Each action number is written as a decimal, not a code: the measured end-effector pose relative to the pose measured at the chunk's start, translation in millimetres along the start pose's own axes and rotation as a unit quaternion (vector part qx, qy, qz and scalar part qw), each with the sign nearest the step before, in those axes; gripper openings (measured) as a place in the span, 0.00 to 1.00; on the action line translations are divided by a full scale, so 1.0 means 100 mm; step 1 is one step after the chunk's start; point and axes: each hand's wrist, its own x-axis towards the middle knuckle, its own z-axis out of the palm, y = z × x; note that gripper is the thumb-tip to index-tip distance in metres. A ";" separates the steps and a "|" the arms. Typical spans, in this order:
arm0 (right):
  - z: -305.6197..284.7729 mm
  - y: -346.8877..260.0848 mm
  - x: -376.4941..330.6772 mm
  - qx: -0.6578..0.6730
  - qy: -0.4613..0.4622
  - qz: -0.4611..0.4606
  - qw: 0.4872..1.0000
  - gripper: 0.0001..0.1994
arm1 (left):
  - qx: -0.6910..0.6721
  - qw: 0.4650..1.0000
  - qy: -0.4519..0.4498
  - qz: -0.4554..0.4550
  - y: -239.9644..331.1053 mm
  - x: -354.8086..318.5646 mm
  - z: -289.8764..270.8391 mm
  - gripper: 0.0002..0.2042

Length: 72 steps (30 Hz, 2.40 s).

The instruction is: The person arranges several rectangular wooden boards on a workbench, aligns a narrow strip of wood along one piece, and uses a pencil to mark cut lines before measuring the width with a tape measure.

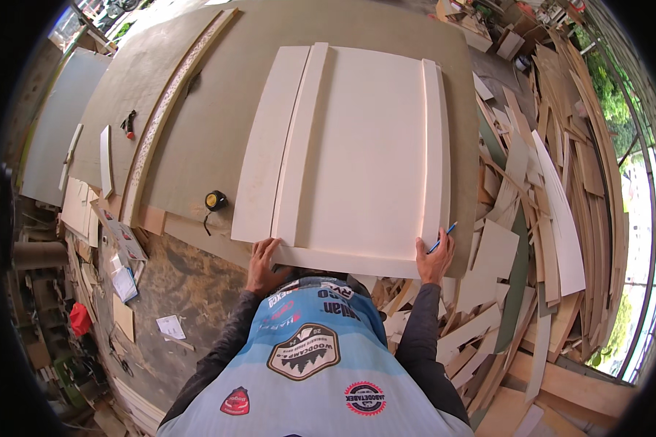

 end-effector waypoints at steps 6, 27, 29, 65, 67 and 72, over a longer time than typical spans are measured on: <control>-0.09 -0.01 -0.25 0.018 0.015 -0.004 1.000 0.33 | 0.006 1.000 -0.018 0.004 -0.04 0.00 -0.01 0.37; 0.00 -0.03 -0.36 -0.044 0.060 0.049 0.996 0.31 | 0.008 1.000 -0.013 -0.008 -0.01 -0.02 0.01 0.37; 0.01 -0.03 -0.34 -0.051 0.052 0.056 0.996 0.31 | 0.005 1.000 -0.011 -0.007 0.00 -0.01 0.01 0.37; 0.11 -1.84 -0.54 0.103 0.040 -0.092 0.990 0.25 | -0.159 0.985 -0.027 0.052 -1.00 0.30 -1.00 0.23; 0.39 -2.22 -0.84 0.124 -0.003 -0.080 0.989 0.25 | -0.150 0.986 0.071 -0.005 -1.38 0.26 -1.35 0.17; 1.05 -3.00 -1.58 0.130 -0.024 -0.053 0.990 0.27 | -0.194 0.947 0.186 -0.176 -2.10 0.19 -1.99 0.12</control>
